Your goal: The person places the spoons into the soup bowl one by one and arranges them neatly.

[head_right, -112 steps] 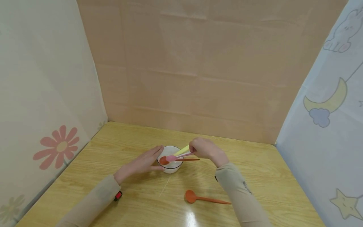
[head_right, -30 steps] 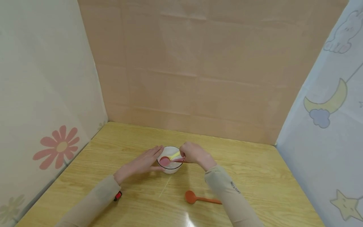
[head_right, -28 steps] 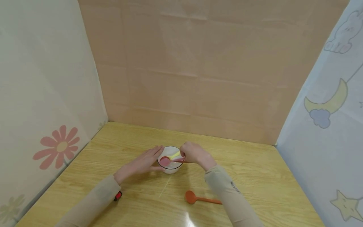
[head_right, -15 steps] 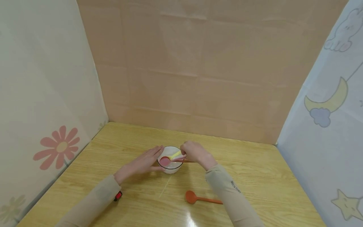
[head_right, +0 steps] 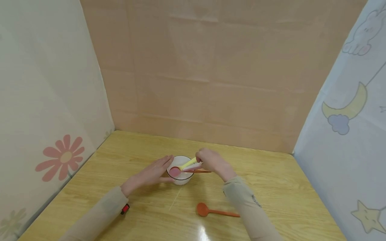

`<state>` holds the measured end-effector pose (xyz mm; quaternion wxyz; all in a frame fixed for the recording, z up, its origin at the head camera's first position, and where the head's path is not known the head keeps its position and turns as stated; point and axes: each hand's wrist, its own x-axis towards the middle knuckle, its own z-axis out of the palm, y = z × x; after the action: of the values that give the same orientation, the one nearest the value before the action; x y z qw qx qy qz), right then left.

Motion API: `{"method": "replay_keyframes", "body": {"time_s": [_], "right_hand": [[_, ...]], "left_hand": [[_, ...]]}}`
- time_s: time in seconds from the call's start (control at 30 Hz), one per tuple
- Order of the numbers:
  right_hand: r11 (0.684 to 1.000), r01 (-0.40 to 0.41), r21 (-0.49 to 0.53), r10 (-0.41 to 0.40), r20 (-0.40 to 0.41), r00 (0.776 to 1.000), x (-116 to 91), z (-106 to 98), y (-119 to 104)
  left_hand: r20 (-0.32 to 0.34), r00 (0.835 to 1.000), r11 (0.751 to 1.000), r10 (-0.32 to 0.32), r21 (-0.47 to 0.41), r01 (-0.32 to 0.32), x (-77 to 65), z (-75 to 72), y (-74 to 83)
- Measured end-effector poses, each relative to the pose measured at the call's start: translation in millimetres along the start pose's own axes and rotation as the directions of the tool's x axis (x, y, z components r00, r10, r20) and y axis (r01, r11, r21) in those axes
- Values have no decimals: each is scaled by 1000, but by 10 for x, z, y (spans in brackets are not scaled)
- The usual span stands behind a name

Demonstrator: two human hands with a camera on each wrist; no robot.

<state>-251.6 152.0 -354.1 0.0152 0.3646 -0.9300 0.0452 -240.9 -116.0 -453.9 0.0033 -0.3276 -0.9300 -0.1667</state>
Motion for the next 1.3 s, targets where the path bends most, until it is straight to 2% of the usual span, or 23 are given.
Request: {"method": "replay_keyframes", "body": {"time_s": [0.13, 0.4, 0.67, 0.93, 1.3], "right_hand": [[1000, -18, 5, 18, -10, 1000, -101, -47, 65], [992, -91, 85, 88, 30, 996, -275, -85, 214], [989, -88, 119, 89, -2, 996, -413, -82, 303], [986, -66, 156, 71, -29, 997, -562, -51, 347], [975, -121, 186, 123, -1, 992, -753, 21, 371]], "left_hand": [[-9, 1000, 1000, 11, 1, -11, -5, -8, 11], [-21, 1000, 1000, 19, 2, -19, -5, -1, 5], [-23, 999, 999, 36, 31, -35, 16, 35, -27], [-16, 1000, 1000, 18, -13, -18, -2, 15, -18], [-1, 1000, 1000, 13, 5, -13, 10, -8, 8]]}}
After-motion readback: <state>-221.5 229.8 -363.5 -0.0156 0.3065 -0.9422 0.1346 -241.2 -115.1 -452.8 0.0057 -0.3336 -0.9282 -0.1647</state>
